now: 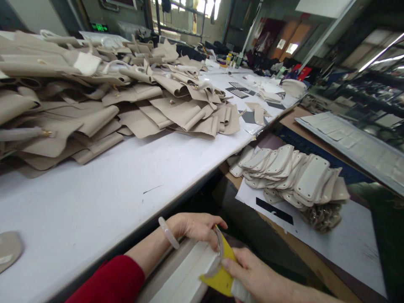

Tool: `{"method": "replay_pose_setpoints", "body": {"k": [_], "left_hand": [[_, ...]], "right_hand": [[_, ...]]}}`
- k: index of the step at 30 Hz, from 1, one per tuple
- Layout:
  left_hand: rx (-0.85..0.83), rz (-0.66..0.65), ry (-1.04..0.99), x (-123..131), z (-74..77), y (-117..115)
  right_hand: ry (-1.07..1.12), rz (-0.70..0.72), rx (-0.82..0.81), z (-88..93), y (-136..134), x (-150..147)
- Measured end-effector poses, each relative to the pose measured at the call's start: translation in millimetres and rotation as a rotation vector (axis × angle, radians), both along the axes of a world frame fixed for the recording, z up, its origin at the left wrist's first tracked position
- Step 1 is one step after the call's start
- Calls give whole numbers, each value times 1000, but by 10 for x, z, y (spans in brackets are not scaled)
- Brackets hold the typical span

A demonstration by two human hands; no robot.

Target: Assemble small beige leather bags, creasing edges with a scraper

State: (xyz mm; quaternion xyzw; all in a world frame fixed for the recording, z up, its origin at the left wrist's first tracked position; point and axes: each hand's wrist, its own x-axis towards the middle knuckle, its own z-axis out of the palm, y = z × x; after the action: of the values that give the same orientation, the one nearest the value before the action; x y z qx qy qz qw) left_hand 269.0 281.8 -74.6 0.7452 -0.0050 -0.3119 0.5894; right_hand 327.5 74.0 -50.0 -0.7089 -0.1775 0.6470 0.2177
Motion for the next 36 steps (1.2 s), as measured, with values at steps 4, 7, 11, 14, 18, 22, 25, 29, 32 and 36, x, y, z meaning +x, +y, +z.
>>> {"method": "replay_pose_setpoints", "body": {"k": [4, 7, 11, 14, 18, 22, 25, 29, 32, 36], "left_hand": [[6, 11, -13, 2, -4, 1], [5, 36, 15, -1, -19, -10], [-152, 116, 79, -13, -40, -13], [-351, 189, 97, -70, -14, 12], [-270, 360, 25, -300, 98, 45], [-88, 621, -36, -647, 239, -14], [44, 766, -11, -857, 303, -127], [103, 811, -34, -971, 307, -297], [68, 782, -67, -956, 278, -388], [134, 790, -77, -914, 242, -430]], "right_hand": [[-6, -59, 49, -69, -10, -45], [0, -96, 109, -141, -12, -87], [13, -130, 164, -184, 42, -172], [36, -152, 206, -221, 96, -259], [64, -200, 238, -330, 155, -401], [191, -153, 245, -358, 74, -508], [210, -133, 314, -286, -146, -485], [-81, -366, 436, -159, -350, -286], [-187, -571, 463, -155, -229, -169], [-130, -524, 399, -347, 39, -207]]}}
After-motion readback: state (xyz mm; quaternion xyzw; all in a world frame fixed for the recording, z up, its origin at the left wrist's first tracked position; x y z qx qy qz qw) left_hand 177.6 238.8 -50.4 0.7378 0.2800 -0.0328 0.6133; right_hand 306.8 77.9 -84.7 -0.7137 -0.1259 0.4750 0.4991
